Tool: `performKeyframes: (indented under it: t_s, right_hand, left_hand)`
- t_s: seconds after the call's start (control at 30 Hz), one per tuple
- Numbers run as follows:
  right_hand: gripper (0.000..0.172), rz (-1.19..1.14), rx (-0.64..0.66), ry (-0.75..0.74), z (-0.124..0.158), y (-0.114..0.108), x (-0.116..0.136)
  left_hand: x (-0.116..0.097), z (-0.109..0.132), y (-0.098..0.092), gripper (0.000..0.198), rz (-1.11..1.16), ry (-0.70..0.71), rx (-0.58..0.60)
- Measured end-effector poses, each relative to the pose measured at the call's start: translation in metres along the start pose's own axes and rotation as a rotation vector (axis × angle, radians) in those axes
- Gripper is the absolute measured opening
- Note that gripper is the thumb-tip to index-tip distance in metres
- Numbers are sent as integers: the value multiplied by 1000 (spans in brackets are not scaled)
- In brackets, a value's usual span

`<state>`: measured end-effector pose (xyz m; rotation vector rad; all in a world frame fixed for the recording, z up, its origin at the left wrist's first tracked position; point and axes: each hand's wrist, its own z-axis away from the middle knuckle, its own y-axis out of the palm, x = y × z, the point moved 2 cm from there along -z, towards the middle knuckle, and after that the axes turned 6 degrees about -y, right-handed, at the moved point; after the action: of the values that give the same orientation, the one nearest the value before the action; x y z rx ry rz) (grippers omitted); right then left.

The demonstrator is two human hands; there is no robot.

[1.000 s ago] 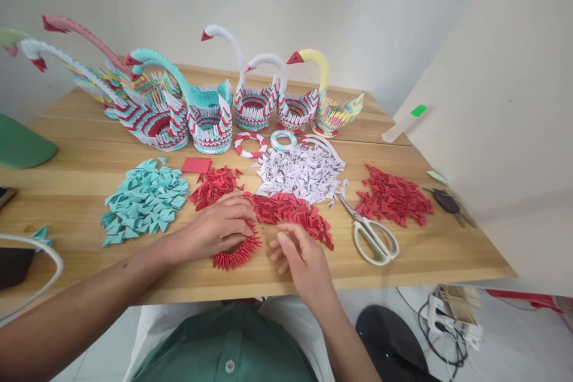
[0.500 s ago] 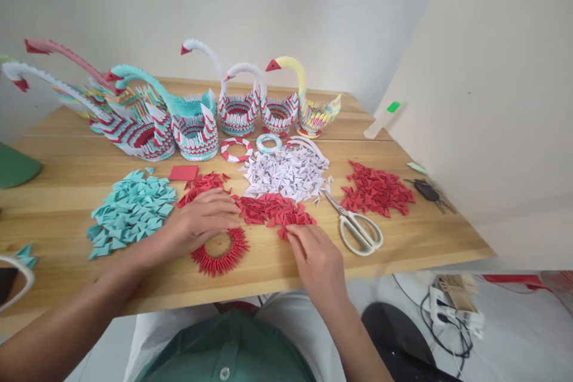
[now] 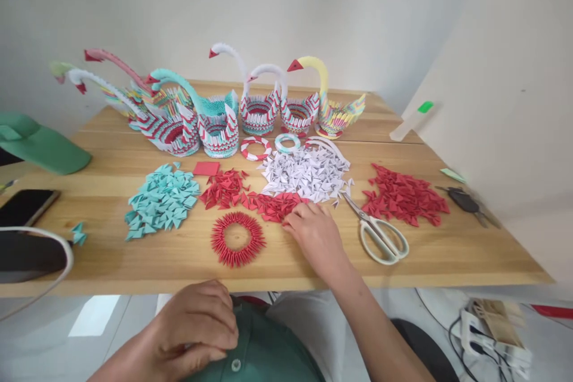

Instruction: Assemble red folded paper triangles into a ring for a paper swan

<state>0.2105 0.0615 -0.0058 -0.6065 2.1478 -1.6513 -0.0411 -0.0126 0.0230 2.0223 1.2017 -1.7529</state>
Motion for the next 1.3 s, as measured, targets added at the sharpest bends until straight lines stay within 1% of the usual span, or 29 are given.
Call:
performKeyframes:
  t_s: [0.13,0.3,0.43,0.5,0.6,0.7,0.77,0.8,0.87,0.9,0.97,1.03,1.1,1.13,1.23,1.3]
  right_hand:
    - [11,73,-12,-133,-1,-1,1]
    - [18,97,-3,-146,-3,0,1]
    - [13,55,39,-176,-3,-6,0]
    - [14,5,58,-190,-2,-9,-2]
    - [18,-29,60,-185,-1,-8,-3]
    - [18,-23,45,-164,-1,-7,0]
    - [17,-78,6,-132,-1,-11,5]
    - [17,-145,-22,-100,1,-14,8]
    - [16,-360,-87,5,6,-23,14]
    - [16,-492,-100,82,10,-28,18]
    - [21,-721,-110,210,16,-35,24]
    - [23,-861,-94,271,21,-39,30]
    - [23,-916,-72,284,22,-41,34]
    - [24,-921,-63,281,22,-42,36]
    - [25,-873,-47,234,22,-43,39]
    - [25,-810,-41,192,23,-43,42]
  left_hand:
    - [10,0,15,16,32,-35,47]
    - [15,-5,24,12,5,-9,107]
    - [16,-6,26,11,-9,-16,114]
    - [16,-6,26,12,-9,-28,112]
    - [17,-4,27,15,-8,-43,105]
    - [17,-3,27,14,-12,-42,106]
    - [16,-4,26,12,-17,-40,103]
    - [15,-6,24,12,-17,-45,94]
    - [15,-10,20,13,-13,-63,57]
    - [15,-14,18,14,-12,-70,17]
    - [15,-23,11,16,-39,-87,-110]
    - [17,-34,4,15,-112,-103,-268]
    - [17,-45,-1,12,-201,-99,-369]
    - [17,-50,-3,11,-240,-90,-389]
    - [18,-62,-6,13,-313,-46,-369]
    - [18,-65,-6,14,-328,-6,-348]
